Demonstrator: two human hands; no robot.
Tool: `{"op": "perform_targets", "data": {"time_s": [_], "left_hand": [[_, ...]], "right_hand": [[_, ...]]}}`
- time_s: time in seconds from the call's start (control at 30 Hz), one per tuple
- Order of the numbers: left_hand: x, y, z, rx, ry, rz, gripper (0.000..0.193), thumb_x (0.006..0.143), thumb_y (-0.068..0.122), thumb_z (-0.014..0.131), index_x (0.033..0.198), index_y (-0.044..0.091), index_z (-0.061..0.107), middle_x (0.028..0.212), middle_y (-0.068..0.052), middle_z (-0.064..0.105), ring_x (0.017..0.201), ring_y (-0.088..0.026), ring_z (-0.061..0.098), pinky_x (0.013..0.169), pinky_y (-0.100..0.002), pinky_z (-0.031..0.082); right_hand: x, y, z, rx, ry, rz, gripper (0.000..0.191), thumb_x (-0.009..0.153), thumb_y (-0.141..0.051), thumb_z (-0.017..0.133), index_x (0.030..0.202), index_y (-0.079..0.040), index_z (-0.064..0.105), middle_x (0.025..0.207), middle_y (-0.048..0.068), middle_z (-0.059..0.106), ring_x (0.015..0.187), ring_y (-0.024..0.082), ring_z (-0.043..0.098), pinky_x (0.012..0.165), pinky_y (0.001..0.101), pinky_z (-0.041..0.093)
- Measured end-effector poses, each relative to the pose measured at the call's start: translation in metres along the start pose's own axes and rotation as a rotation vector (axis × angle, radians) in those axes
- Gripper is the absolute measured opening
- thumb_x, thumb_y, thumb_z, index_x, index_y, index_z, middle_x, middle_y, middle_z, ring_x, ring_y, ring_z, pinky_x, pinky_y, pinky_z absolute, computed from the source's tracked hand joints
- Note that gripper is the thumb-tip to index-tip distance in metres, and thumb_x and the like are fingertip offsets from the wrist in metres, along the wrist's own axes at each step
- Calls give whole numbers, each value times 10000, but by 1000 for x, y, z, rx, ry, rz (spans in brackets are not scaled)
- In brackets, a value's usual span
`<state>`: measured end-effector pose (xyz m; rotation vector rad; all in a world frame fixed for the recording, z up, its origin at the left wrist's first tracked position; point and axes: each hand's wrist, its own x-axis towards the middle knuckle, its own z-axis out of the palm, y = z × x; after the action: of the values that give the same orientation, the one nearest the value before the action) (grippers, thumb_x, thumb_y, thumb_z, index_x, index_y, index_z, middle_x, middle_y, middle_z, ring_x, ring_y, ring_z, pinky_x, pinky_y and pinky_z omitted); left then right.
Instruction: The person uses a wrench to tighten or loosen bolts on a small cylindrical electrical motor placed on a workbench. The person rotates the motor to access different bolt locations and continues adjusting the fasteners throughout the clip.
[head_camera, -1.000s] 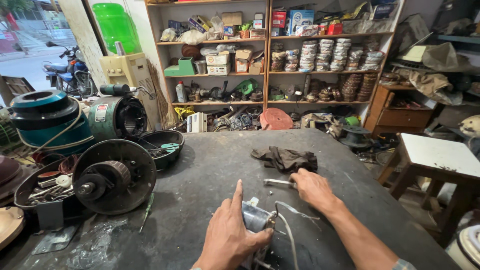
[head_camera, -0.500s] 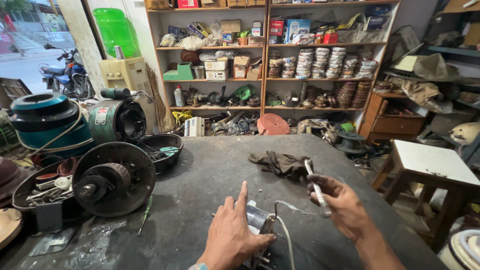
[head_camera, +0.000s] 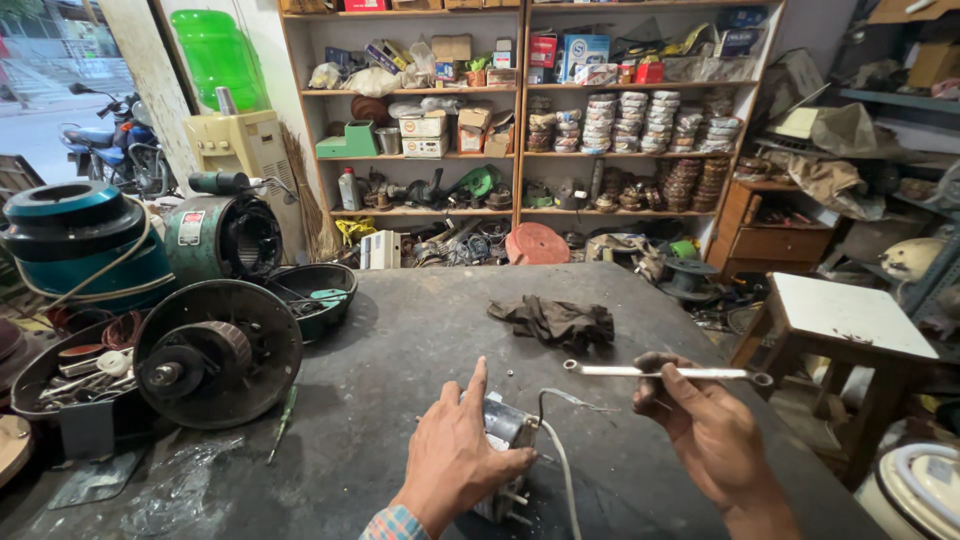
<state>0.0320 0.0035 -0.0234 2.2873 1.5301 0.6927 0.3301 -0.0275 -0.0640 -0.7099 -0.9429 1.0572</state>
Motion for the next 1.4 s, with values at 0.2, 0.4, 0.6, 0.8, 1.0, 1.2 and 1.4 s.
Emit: {"op": "perform_targets", "data": {"time_s": [0.2,0.4,0.6,0.8,1.0,1.2,1.4], "left_hand": [[0,2,-2,9,-9,-17,1206,594,550,843,1571,116,285,1116,-164,566,1052,-366,622,899,-459,518],[0,4,-5,5,-22,-33,1201,591,545,839,1574,119,294,1113,-160,574,1036,-359,638,890,-451,528],[1,4,-4,21,-22,-31,1198,587,546,844,1567,119,303,1126,-165,570,1040,-367,640,897,-455,527],[1,4,-5,20,-26,-31,1198,582,549,848,1562,120,309,1119,-171,573,1040,-371,638,891,-458,531],[0,5,-5,16,-32,-37,1192,585,553,835,1566,124,311,1103,-161,579,1021,-361,649,878,-455,535],[0,6,-7,20,-29,-33,1186,589,558,834,1562,119,316,1104,-161,574,1020,-366,649,877,-457,535],[0,6,-8,12,-56,-50,1189,599,560,828,1573,125,304,1117,-150,573,1037,-361,644,889,-455,532]], "right_hand": [[-15,-15,13,-24,-72,-63,349,1052,-203,500,1150,85,671,936,148,669,893,253,632,820,399,522],[-22,-22,25,-193,-131,-67,364,1041,-248,516,1105,66,689,884,145,676,878,240,649,815,369,522],[-18,-15,32,-321,-70,-153,452,1060,-329,520,994,65,731,760,122,655,719,201,613,690,339,502],[-9,-8,38,-191,-30,-69,463,1040,-348,532,956,61,733,684,108,637,665,196,589,647,333,475],[-6,-3,40,-189,-32,-21,449,1030,-345,536,964,53,735,665,105,631,659,198,584,641,339,475],[-8,-10,52,-232,-45,-81,428,1045,-335,510,962,30,719,721,85,616,673,179,566,641,313,467],[-13,-37,61,-497,-176,-129,446,1070,-370,422,902,-40,670,686,44,597,611,140,545,551,284,449]]}}
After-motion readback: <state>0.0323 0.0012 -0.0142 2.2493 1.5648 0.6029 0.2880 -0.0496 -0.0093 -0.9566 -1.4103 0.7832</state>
